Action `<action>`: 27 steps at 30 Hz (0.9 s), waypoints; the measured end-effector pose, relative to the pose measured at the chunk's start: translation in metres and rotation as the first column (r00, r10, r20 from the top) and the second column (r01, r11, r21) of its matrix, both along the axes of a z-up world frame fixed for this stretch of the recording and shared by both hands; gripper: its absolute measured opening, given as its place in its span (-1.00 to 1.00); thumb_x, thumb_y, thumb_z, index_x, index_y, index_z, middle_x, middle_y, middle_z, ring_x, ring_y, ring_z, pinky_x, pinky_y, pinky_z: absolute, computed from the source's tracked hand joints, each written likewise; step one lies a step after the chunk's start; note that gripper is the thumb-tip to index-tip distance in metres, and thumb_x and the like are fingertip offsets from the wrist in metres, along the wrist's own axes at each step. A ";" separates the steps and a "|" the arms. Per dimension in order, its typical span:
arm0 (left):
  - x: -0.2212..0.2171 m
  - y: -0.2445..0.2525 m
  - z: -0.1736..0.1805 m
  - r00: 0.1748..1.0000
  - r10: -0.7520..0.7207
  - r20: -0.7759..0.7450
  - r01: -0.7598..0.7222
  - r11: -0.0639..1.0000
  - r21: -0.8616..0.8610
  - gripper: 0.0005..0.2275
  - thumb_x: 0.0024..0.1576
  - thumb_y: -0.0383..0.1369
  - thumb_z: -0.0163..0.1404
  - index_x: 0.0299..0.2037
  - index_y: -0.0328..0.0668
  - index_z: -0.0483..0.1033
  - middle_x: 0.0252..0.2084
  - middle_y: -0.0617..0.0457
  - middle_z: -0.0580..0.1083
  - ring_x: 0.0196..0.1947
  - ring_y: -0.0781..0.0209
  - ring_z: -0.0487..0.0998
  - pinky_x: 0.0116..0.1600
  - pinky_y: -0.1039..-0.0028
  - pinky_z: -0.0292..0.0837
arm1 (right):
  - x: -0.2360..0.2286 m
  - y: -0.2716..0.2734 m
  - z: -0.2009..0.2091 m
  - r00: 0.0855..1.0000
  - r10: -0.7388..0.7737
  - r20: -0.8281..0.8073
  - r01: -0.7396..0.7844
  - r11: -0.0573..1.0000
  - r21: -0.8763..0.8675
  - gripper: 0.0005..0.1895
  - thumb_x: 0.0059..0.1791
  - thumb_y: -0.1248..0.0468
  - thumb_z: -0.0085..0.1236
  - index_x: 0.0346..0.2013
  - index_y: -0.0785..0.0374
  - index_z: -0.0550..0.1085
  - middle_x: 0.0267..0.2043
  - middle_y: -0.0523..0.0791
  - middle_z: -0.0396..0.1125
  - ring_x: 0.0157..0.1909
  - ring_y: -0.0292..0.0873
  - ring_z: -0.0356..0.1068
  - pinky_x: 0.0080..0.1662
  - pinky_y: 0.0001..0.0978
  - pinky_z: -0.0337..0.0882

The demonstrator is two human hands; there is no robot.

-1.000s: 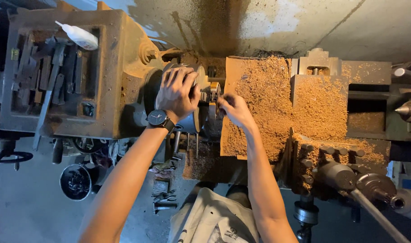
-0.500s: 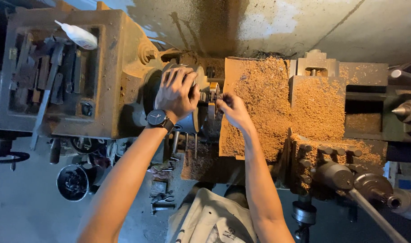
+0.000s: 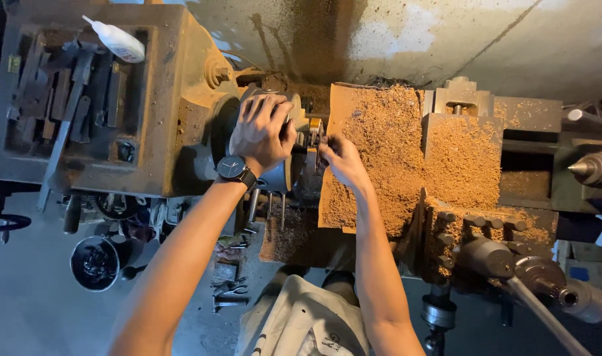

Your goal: The person grinds a cylindrical metal part against a bench grinder, then walks to a lathe. They place the part into the lathe chuck, secure it with a tool, and proceed to tighten the chuck using a chuck key.

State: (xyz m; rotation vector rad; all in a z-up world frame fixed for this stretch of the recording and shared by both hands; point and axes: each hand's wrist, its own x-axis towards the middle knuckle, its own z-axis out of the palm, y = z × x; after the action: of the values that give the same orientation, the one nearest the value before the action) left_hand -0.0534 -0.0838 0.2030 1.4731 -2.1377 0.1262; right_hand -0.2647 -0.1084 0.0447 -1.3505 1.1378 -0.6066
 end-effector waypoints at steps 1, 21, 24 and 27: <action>0.000 -0.001 0.000 1.000 -0.001 0.002 0.001 1.000 -0.002 -0.77 0.12 -0.37 0.08 -0.05 -0.25 0.54 0.00 -0.12 0.48 0.09 -0.12 0.48 0.23 0.08 0.31 | 0.000 -0.002 -0.003 0.999 0.008 -0.054 -0.009 1.000 -0.013 -0.65 0.13 0.10 0.03 -0.12 0.39 0.47 -0.29 -0.02 0.42 -0.29 -0.18 0.38 -0.21 -0.25 0.46; -0.036 0.181 -0.137 0.643 0.142 -0.752 0.041 0.975 0.220 -0.84 0.25 -0.39 -0.08 -0.11 -0.29 0.52 -0.15 -0.18 0.54 -0.11 -0.11 0.61 0.03 0.23 0.51 | 0.003 0.122 0.059 0.928 -0.363 0.087 0.367 0.929 -0.046 -0.77 0.11 0.27 0.07 0.00 0.34 0.48 -0.28 -0.12 0.44 -0.28 -0.28 0.39 -0.22 -0.43 0.44; -0.037 0.228 -0.318 0.561 0.586 -0.585 -0.021 0.717 0.697 -0.76 0.24 -0.27 -0.03 -0.10 -0.32 0.54 -0.17 -0.20 0.57 -0.14 -0.12 0.61 0.01 0.22 0.48 | 0.017 0.185 0.064 0.948 -0.318 -0.015 0.318 0.948 -0.023 -0.80 0.07 0.32 0.11 -0.06 0.35 0.51 -0.29 -0.13 0.46 -0.25 -0.33 0.39 -0.18 -0.46 0.44; -0.038 0.235 -0.499 0.437 0.816 -0.378 -0.155 0.483 0.862 -0.63 0.11 -0.26 0.09 0.03 -0.41 0.48 -0.05 -0.29 0.55 -0.03 -0.22 0.58 0.09 0.16 0.44 | 0.026 0.223 0.048 0.966 -0.248 -0.069 0.255 0.962 0.102 -0.82 0.05 0.31 0.15 -0.10 0.35 0.52 -0.34 -0.15 0.44 -0.30 -0.36 0.35 -0.23 -0.45 0.43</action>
State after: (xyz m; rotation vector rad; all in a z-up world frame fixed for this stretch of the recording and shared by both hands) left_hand -0.0914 0.1516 -0.2962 2.0946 -0.8585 -1.1099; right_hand -0.2385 0.1148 0.0924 -1.1435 1.3819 -0.6816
